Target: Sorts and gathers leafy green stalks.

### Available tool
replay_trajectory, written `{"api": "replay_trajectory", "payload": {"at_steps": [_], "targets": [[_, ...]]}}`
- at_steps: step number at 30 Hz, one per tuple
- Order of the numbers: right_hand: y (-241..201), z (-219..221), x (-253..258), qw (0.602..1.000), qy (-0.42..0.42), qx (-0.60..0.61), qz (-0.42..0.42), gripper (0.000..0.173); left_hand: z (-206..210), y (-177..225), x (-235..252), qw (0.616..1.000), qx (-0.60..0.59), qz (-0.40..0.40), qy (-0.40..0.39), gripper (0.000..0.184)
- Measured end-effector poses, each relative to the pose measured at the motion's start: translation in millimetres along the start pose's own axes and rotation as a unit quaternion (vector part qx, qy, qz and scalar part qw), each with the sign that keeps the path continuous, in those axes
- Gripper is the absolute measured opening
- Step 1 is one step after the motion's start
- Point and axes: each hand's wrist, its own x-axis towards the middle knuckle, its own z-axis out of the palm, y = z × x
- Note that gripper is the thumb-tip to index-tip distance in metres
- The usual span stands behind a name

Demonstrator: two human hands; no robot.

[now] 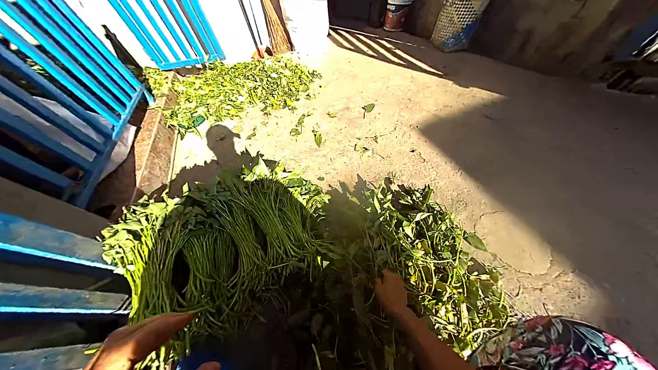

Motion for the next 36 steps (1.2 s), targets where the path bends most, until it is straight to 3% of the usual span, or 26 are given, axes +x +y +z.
{"api": "replay_trajectory", "payload": {"at_steps": [2,4,6,8,12,16,19,21,24,28,30,33,36], "targets": [[-10.5,-3.4,-20.6,1.0,-0.008,0.011,-0.016,0.041,20.1,0.0,53.1,0.999,0.034,0.027,-0.024,0.055],[-14.4,-13.7,-41.1,0.988,-0.129,-0.021,-0.083,0.045,44.6,-5.9,91.2,0.993,0.1,0.055,-0.035,0.06],[-22.6,-21.7,-48.0,0.973,-0.185,-0.066,-0.119,0.055,69.0,-13.5,112.7,0.984,0.154,0.064,-0.06,0.065],[-32.6,-26.3,-38.2,0.985,-0.148,-0.024,-0.08,0.053,85.8,-19.2,119.6,0.974,0.182,0.037,-0.129,0.064],[-35.6,-12.7,18.2,0.99,-0.053,0.1,0.084,0.056,101.0,-26.3,116.8,0.935,0.249,-0.015,-0.254,0.058],[-32.0,2.2,34.1,0.975,-0.036,0.201,0.09,0.038,101.2,-29.8,118.9,0.942,0.263,-0.038,-0.204,0.055],[-41.6,3.3,9.6,0.947,0.086,0.311,0.016,0.028,97.1,-35.1,118.9,0.956,0.259,-0.029,-0.132,0.043],[-46.9,-1.6,-14.3,0.912,0.106,0.396,-0.028,0.021,97.7,-38.9,118.7,0.964,0.247,-0.007,-0.095,0.034],[-60.4,-11.0,-57.1,0.85,0.102,0.509,-0.094,0.015,102.3,-41.9,119.1,0.982,0.18,0.042,-0.03,0.025],[-82.4,-20.7,-124.6,0.815,0.087,0.541,-0.189,0.018,111.2,-38.6,117.1,0.996,-0.059,0.056,-0.022,0.019],[-91.3,-24.2,-150.1,0.808,0.075,0.537,-0.229,0.017,110.5,-28.4,116.7,0.982,-0.177,0.043,-0.056,0.018],[-100.6,-21.8,-172.0,0.795,0.069,0.524,-0.297,0.017,114.2,-22.0,116.9,0.94,-0.303,0.13,-0.086,0.015],[-103.2,-16.9,-179.8,0.779,0.071,0.519,-0.344,0.016,123.1,-5.5,108.9,0.94,-0.313,0.137,0.001,0.021]]}}
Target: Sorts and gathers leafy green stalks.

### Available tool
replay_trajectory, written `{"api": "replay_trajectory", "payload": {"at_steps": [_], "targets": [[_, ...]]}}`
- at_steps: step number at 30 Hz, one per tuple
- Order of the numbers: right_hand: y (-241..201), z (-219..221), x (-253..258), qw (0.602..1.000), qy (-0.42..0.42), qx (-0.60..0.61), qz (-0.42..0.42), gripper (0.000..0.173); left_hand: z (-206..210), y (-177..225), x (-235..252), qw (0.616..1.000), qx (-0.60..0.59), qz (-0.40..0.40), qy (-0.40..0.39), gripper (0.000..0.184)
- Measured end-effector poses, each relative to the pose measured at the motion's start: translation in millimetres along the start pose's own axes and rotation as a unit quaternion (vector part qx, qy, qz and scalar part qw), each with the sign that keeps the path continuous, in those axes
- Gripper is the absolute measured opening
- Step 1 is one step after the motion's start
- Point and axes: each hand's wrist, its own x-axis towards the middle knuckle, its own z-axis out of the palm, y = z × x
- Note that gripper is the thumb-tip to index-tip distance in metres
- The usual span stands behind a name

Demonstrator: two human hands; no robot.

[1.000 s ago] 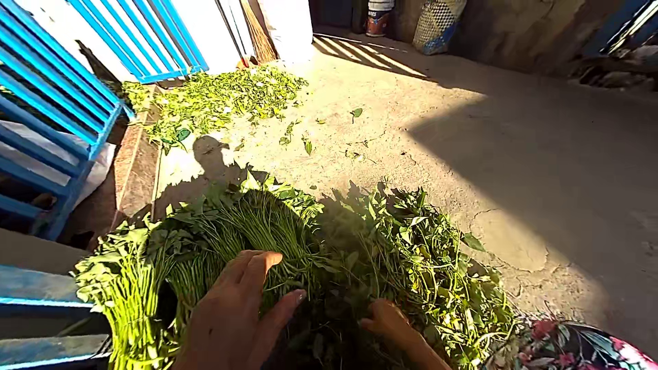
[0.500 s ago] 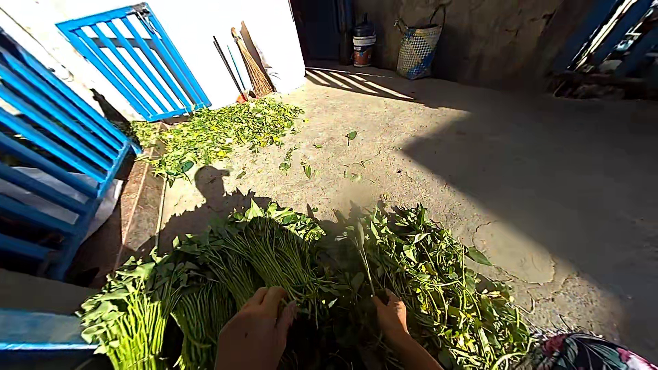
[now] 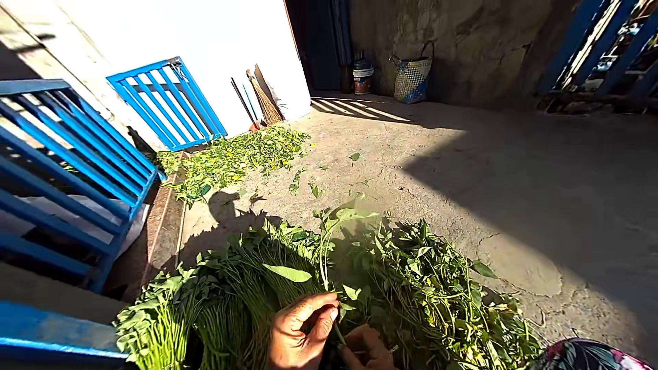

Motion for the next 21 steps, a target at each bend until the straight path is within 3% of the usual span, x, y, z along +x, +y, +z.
{"api": "replay_trajectory", "payload": {"at_steps": [3,6,9,12,15,17,19,21], "targets": [[3.8,2.4,-3.2,1.0,-0.003,0.001,-0.028,0.014,13.1,5.0,-1.8,0.985,0.091,0.003,0.148,0.032],[9.2,2.2,-5.2,0.999,-0.002,-0.013,-0.047,0.012,12.9,6.8,-2.0,0.971,0.11,-0.018,0.209,0.04],[13.2,0.7,-6.6,0.997,-0.01,-0.039,-0.064,0.011,6.3,5.6,-0.4,0.974,0.127,-0.031,0.187,0.036],[19.0,-3.9,-4.8,0.993,-0.028,-0.082,-0.079,0.016,1.7,1.4,0.1,0.981,0.13,-0.037,0.142,0.02],[9.2,-11.8,3.3,0.984,-0.059,-0.137,-0.097,0.044,2.8,0.4,0.0,0.982,0.136,-0.03,0.129,0.015],[-11.6,-13.1,10.8,0.969,-0.031,-0.17,-0.175,0.051,4.9,1.4,0.2,0.976,0.175,-0.025,0.124,0.014],[-35.1,-12.9,22.2,0.932,0.027,-0.21,-0.295,0.036,8.0,1.8,-0.9,0.969,0.214,-0.01,0.122,0.013],[-55.6,-13.8,41.4,0.863,0.096,-0.274,-0.413,0.022,10.4,-0.1,-2.0,0.963,0.245,0.008,0.116,0.014]]}}
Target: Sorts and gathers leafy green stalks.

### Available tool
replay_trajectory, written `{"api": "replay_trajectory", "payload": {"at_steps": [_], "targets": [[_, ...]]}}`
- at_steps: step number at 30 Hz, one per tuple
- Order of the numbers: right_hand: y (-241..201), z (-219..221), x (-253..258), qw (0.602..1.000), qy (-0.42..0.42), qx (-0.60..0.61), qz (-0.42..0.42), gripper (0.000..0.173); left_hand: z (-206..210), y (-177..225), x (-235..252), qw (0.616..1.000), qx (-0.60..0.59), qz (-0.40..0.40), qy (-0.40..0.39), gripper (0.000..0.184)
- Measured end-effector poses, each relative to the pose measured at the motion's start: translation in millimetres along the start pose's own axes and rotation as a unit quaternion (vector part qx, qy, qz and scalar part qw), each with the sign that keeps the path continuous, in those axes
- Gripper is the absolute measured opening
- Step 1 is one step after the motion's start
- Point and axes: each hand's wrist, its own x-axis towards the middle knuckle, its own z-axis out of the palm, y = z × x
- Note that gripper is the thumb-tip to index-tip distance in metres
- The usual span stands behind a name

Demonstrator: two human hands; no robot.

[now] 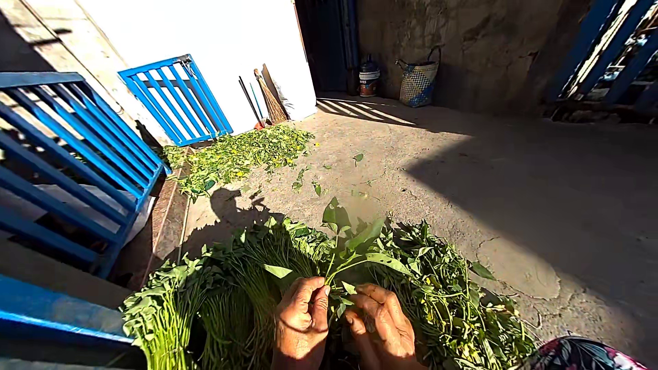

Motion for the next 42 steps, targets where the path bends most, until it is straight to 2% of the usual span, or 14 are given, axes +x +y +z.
{"api": "replay_trajectory", "payload": {"at_steps": [1,4,8,15,21,22,24,26,27,30,33,35,38,42], "targets": [[2.1,-1.2,13.8,0.998,0.024,-0.038,-0.037,0.019,0.9,-0.7,-0.5,1.0,0.021,0.012,0.0,0.014],[9.7,-9.6,38.8,0.991,0.021,-0.11,-0.08,0.019,2.7,-2.4,-2.8,0.996,0.085,0.043,-0.002,0.016],[19.9,-16.0,43.2,0.985,-0.019,-0.155,-0.078,0.014,5.2,-2.6,-5.5,0.986,0.149,0.07,0.003,0.019],[18.6,-16.0,31.6,0.982,0.01,-0.18,-0.06,0.011,7.9,0.0,-9.3,0.966,0.231,0.119,0.01,0.021],[17.4,-17.2,35.0,0.97,-0.032,-0.229,-0.072,0.016,8.3,2.5,-8.6,0.943,0.297,0.148,0.002,0.023],[17.7,-16.3,35.6,0.978,-0.035,-0.199,-0.053,0.018,8.5,2.4,-8.6,0.941,0.303,0.15,-0.006,0.023],[14.1,-14.7,36.3,0.998,-0.009,-0.026,0.05,0.022,10.8,1.9,-9.3,0.939,0.307,0.154,-0.022,0.023],[2.5,-19.5,45.5,0.973,0.08,0.163,0.141,0.019,13.3,-1.2,-8.7,0.939,0.303,0.159,-0.024,0.022],[-2.5,-26.1,52.7,0.957,0.126,0.208,0.159,0.017,13.3,-4.3,-7.8,0.944,0.291,0.156,-0.019,0.022],[-4.3,-50.4,70.6,0.938,0.197,0.238,0.157,0.016,6.3,-8.7,-4.1,0.97,0.206,0.13,0.004,0.024],[11.7,-63.7,74.5,0.929,0.223,0.192,0.223,0.014,-1.7,-7.5,0.7,0.984,0.126,0.122,0.02,0.023],[25.2,-70.5,70.5,0.906,0.194,0.202,0.318,0.013,-3.2,-6.7,2.8,0.988,0.086,0.127,0.025,0.021],[39.5,-77.3,64.1,0.839,0.12,0.27,0.458,0.01,-1.2,-6.3,3.3,0.989,0.044,0.136,0.032,0.02],[43.7,-75.4,56.3,0.804,-0.077,0.386,0.447,0.016,0.4,-6.0,1.4,0.99,0.016,0.14,0.01,0.022]]}}
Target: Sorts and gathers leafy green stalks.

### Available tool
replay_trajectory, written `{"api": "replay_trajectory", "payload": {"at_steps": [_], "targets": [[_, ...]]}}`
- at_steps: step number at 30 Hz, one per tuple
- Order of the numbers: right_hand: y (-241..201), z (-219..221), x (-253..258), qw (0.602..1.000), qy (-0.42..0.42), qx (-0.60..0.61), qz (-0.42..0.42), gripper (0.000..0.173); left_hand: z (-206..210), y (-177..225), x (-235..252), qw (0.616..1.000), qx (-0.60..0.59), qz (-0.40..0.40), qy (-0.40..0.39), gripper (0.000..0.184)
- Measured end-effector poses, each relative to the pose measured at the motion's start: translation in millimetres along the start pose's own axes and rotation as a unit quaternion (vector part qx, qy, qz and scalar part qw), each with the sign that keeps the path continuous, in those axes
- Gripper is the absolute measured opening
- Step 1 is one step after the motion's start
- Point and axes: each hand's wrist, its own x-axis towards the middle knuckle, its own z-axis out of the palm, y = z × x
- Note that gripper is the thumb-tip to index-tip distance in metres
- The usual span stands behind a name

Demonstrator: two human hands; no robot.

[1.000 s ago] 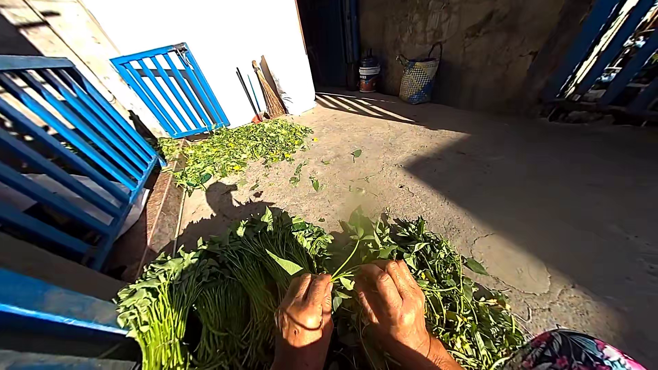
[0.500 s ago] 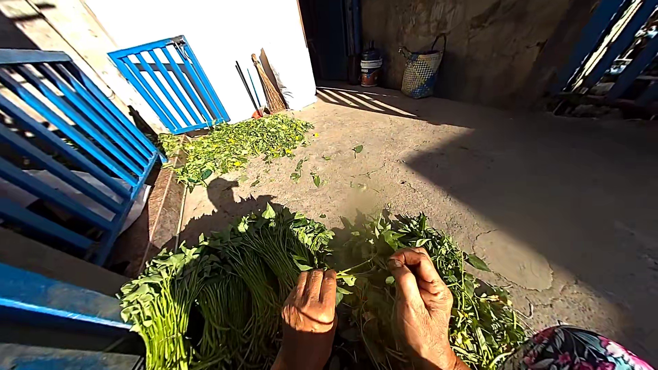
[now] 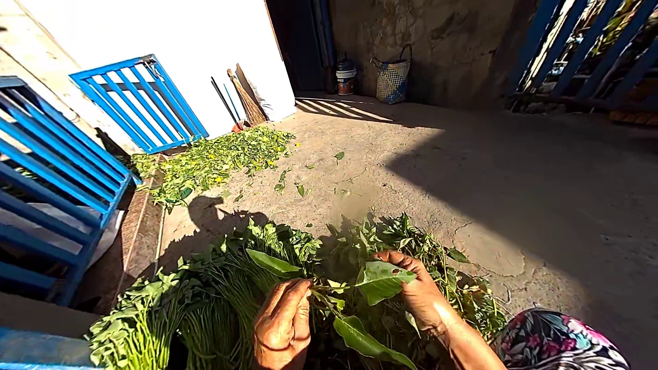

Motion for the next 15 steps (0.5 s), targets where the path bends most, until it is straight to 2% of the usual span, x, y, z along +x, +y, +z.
{"api": "replay_trajectory", "payload": {"at_steps": [2,4,6,8,10,12,13,15], "targets": [[-4.1,5.0,3.9,0.988,-0.132,0.063,0.056,0.022,2.0,-1.0,-1.8,1.0,-0.008,0.008,-0.011,0.022],[-8.4,10.2,13.7,0.955,-0.249,0.102,0.126,0.035,3.5,-0.6,-2.4,1.0,-0.008,0.016,-0.022,0.022],[-19.4,16.8,24.2,0.923,-0.342,0.076,0.158,0.03,4.4,-1.3,-3.1,0.999,-0.001,0.023,-0.029,0.023],[-29.0,22.5,33.4,0.907,-0.392,-0.029,0.153,0.018,3.6,-2.1,-4.7,0.999,0.013,0.025,-0.04,0.023],[-38.2,31.4,37.4,0.891,-0.407,-0.145,0.136,0.013,2.1,-4.1,-6.3,0.997,0.038,0.031,-0.052,0.023],[-39.3,37.5,35.9,0.892,-0.389,-0.212,0.094,0.009,2.0,-4.9,-7.0,0.996,0.056,0.04,-0.057,0.023],[-36.8,40.0,33.5,0.9,-0.36,-0.241,0.049,0.009,2.1,-5.3,-7.0,0.995,0.065,0.042,-0.059,0.022],[-27.1,46.6,25.5,0.932,-0.246,-0.254,-0.073,0.013,2.3,-5.8,-6.4,0.995,0.073,0.037,-0.06,0.022]]}}
